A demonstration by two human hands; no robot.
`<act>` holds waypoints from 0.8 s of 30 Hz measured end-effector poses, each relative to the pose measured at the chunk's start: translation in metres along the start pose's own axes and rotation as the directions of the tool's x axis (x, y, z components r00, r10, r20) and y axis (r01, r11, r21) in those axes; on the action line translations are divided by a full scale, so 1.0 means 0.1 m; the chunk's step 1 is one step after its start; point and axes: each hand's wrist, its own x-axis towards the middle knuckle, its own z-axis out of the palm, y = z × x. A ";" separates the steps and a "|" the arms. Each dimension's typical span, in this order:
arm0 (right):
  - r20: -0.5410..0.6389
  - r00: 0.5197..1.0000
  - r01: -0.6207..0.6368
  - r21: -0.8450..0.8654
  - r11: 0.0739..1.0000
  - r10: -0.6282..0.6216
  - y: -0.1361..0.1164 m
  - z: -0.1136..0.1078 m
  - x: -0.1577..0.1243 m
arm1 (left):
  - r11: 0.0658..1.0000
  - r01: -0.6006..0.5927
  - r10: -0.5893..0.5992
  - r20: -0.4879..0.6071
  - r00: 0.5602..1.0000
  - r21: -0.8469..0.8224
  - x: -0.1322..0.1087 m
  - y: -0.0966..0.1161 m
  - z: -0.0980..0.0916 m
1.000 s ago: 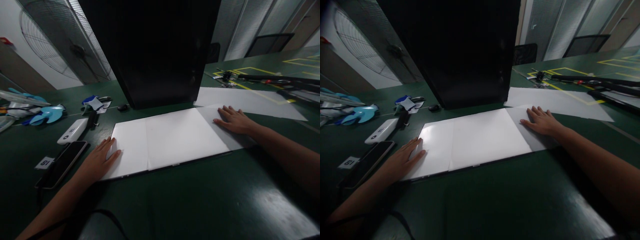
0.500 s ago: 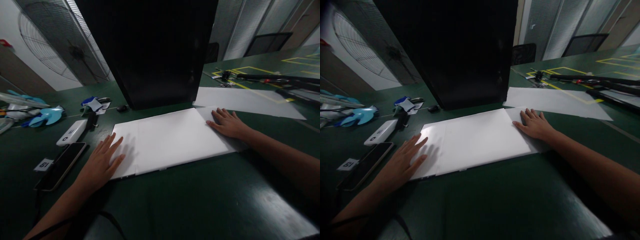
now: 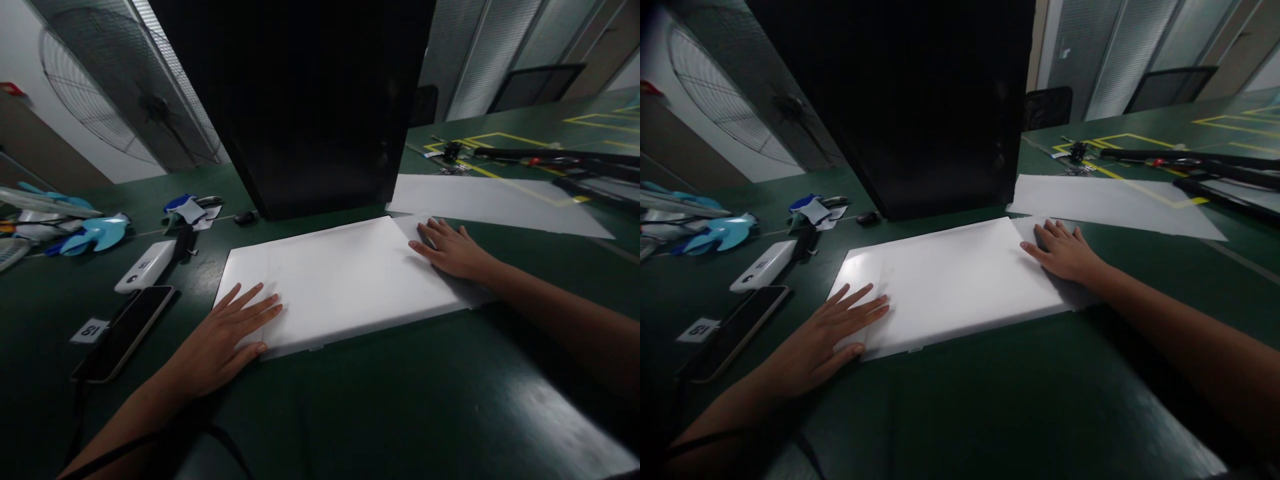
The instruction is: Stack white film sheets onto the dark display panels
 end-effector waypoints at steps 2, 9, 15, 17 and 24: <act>-0.022 1.000 0.020 0.031 0.999 -0.019 0.02 0.00 0.01 | 1.000 0.011 -0.011 0.001 1.000 0.003 0.00 -0.01 0.00; -0.044 0.997 0.074 0.113 0.991 -0.070 0.01 -0.07 0.01 | 0.998 0.056 -0.055 -0.055 0.997 0.023 -0.04 -0.04 -0.03; -0.053 0.986 0.166 0.197 0.966 -0.159 -0.03 -0.12 -0.02 | 0.989 0.140 -0.135 -0.113 0.984 0.037 -0.10 -0.08 -0.04; -0.058 0.972 0.236 0.216 0.947 -0.228 -0.02 -0.10 -0.02 | 0.981 0.187 -0.180 -0.121 0.976 0.054 -0.11 -0.08 -0.03; -0.086 0.942 0.336 0.256 0.906 -0.325 -0.03 -0.09 -0.03 | 0.885 0.423 -0.410 -0.109 0.906 0.195 -0.09 -0.10 -0.02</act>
